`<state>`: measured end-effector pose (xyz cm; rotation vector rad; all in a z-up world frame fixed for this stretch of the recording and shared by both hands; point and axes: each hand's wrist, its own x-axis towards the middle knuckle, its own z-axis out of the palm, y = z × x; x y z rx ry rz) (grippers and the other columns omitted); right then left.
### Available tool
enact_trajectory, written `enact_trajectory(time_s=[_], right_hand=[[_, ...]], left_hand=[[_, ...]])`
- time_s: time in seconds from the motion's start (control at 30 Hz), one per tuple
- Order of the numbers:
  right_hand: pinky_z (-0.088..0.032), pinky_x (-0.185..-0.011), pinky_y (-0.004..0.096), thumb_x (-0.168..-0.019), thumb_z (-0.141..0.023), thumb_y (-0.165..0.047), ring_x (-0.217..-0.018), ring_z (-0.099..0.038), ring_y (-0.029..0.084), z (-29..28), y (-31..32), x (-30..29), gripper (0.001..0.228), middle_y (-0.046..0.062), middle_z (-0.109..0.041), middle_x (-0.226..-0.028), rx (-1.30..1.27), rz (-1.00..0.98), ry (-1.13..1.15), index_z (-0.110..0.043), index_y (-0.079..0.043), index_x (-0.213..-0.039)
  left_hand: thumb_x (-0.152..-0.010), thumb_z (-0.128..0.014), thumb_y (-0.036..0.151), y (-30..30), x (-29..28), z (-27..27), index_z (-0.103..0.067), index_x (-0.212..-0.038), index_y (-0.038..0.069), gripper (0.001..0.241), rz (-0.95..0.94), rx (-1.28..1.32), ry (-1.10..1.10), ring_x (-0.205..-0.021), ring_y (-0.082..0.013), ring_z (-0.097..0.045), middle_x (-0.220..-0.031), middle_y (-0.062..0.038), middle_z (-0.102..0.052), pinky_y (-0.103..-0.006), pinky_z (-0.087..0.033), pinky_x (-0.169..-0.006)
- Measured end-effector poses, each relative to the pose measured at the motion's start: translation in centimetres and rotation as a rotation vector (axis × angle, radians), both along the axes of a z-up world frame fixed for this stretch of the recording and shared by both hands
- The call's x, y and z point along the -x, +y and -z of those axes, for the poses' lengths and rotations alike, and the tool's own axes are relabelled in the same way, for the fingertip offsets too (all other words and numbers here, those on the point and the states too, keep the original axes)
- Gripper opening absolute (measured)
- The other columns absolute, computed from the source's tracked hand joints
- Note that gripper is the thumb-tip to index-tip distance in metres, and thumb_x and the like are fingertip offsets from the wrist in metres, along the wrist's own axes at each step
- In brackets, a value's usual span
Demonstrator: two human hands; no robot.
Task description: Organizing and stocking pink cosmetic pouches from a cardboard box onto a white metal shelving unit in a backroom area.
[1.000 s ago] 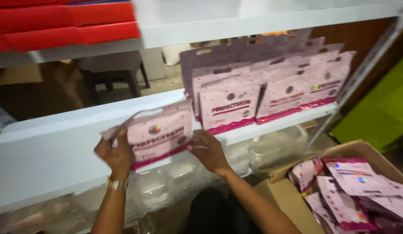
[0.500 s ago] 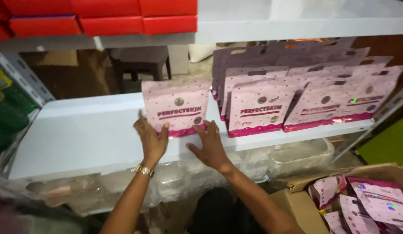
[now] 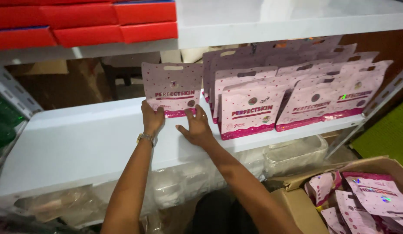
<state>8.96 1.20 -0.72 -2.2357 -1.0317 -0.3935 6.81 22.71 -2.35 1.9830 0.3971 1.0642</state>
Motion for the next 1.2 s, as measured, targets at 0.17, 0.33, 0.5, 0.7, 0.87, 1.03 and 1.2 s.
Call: enact_trajectory(time_s=[0.17,0.33,0.5,0.7,0.87,1.03,1.2], right_hand=[[-0.029,-0.118,0.057,-0.088,-0.068,-0.054,-0.143,-0.032,0.052,-0.6,0.4,-1.5,0.077,0.037,-0.032,-0.152,0.039,0.050,0.009,-0.047,-0.004,-0.143],[-0.023,-0.122,0.053,-0.090,-0.066,-0.057,-0.148,-0.024,0.049,-0.5,0.9,-2.5,0.083,0.033,-0.026,-0.157,0.133,0.099,0.106,-0.042,-0.006,-0.150],[-0.021,-0.122,0.050,-0.090,-0.063,-0.055,-0.151,-0.022,0.043,-1.0,0.8,-2.2,0.083,0.027,-0.024,-0.162,0.189,0.105,0.196,-0.038,-0.010,-0.154],[-0.020,-0.123,0.048,-0.092,-0.061,-0.056,-0.153,-0.019,0.040,-1.3,0.7,-2.1,0.083,0.021,-0.020,-0.166,0.227,0.129,0.206,-0.033,-0.014,-0.157],[-0.018,-0.124,0.048,-0.093,-0.061,-0.056,-0.153,-0.018,0.039,-1.3,0.6,-2.2,0.083,0.021,-0.019,-0.166,0.236,0.122,0.193,-0.032,-0.013,-0.158],[-0.018,-0.125,0.048,-0.093,-0.059,-0.056,-0.154,-0.019,0.038,-1.3,0.5,-2.0,0.083,0.021,-0.020,-0.166,0.216,0.115,0.181,-0.032,-0.013,-0.159],[-0.016,-0.126,0.050,-0.094,-0.057,-0.059,-0.155,-0.020,0.037,-0.8,0.5,-2.4,0.085,0.018,-0.020,-0.167,0.238,0.096,0.129,-0.029,-0.013,-0.160]], left_hand=[[-0.090,-0.064,0.010,-1.8,-2.2,0.4,-0.050,-0.126,-0.007,0.042,-0.072,0.016,-0.044,-0.114,-0.0417,-0.057,-0.121,-0.027,-0.056,-0.0496,-0.045,-0.101],[-0.092,-0.064,0.014,-5.9,0.4,-3.0,-0.046,-0.141,-0.002,0.055,-0.172,0.044,-0.063,-0.111,-0.0383,-0.063,-0.128,-0.022,-0.060,-0.0480,-0.050,-0.095],[-0.095,-0.060,0.018,-5.3,0.7,-2.3,-0.042,-0.148,0.001,0.059,-0.108,0.051,-0.012,-0.108,-0.0368,-0.069,-0.129,-0.021,-0.066,-0.0454,-0.053,-0.093],[-0.097,-0.057,0.020,-5.3,0.5,-2.5,-0.039,-0.150,0.001,0.059,-0.097,0.036,0.090,-0.098,-0.0386,-0.072,-0.116,-0.022,-0.072,-0.0474,-0.054,-0.087],[-0.100,-0.055,0.021,-5.4,0.6,-2.9,-0.038,-0.151,0.001,0.057,-0.091,0.026,0.133,-0.094,-0.0387,-0.073,-0.112,-0.022,-0.073,-0.0473,-0.055,-0.083],[-0.096,-0.058,0.011,-4.5,-0.2,-1.4,-0.043,-0.148,0.000,0.055,-0.118,-0.069,0.034,-0.092,-0.0386,-0.072,-0.114,-0.022,-0.072,-0.0465,-0.056,-0.080],[-0.094,-0.061,0.008,-5.1,0.4,-2.5,-0.059,-0.127,0.003,0.034,-0.164,-0.012,-0.009,-0.088,-0.0335,-0.074,-0.103,-0.018,-0.075,-0.0436,-0.057,-0.079]])
